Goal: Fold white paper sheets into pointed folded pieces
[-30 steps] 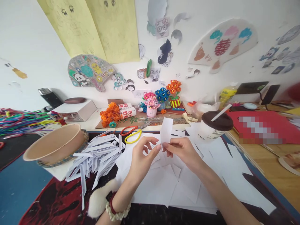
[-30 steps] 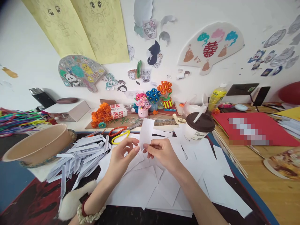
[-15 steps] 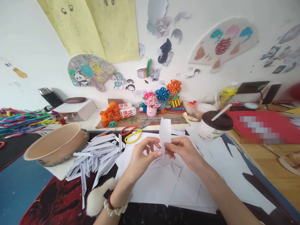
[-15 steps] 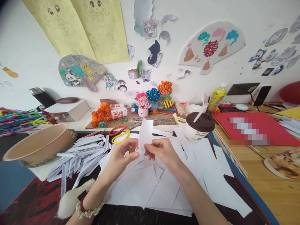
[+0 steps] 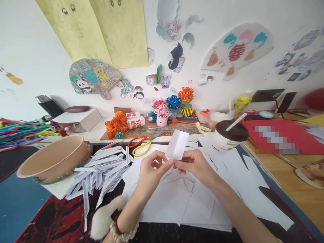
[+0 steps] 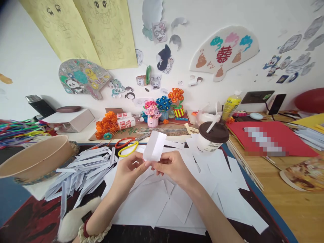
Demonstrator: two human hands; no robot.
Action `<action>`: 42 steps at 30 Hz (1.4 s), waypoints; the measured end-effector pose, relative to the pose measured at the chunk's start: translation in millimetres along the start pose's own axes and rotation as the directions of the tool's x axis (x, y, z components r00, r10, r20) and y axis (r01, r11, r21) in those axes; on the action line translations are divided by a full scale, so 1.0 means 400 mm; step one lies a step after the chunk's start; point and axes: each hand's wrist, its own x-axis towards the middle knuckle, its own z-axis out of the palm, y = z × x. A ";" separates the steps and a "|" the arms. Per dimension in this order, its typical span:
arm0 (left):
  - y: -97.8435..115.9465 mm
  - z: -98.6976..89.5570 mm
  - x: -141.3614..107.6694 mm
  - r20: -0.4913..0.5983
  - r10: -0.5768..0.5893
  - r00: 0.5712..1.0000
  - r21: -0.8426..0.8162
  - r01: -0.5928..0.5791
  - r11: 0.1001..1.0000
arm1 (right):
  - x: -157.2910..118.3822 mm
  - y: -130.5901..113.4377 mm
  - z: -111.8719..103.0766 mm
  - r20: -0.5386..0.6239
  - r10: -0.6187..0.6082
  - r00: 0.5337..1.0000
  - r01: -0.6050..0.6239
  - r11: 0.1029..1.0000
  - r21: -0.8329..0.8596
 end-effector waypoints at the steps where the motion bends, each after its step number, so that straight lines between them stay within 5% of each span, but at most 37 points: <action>1: -0.004 0.000 0.001 0.007 -0.018 1.000 -0.025 0.018 1.000 | 0.000 0.000 0.001 0.003 -0.004 1.000 0.004 1.000 -0.001; 12: 0.009 0.006 -0.006 0.057 -0.154 0.986 -0.254 0.163 0.953 | 0.001 0.003 0.009 0.016 -0.007 1.000 0.008 0.998 -0.056; 18: 0.017 -0.010 -0.002 0.134 -0.137 0.981 -0.200 0.162 0.966 | 0.001 0.002 0.004 -0.044 -0.009 0.999 0.007 0.999 -0.039; 42: 0.025 0.012 -0.005 0.018 -0.133 0.991 -0.203 0.134 0.970 | 0.002 -0.006 0.001 0.075 0.131 0.988 -0.132 0.991 0.002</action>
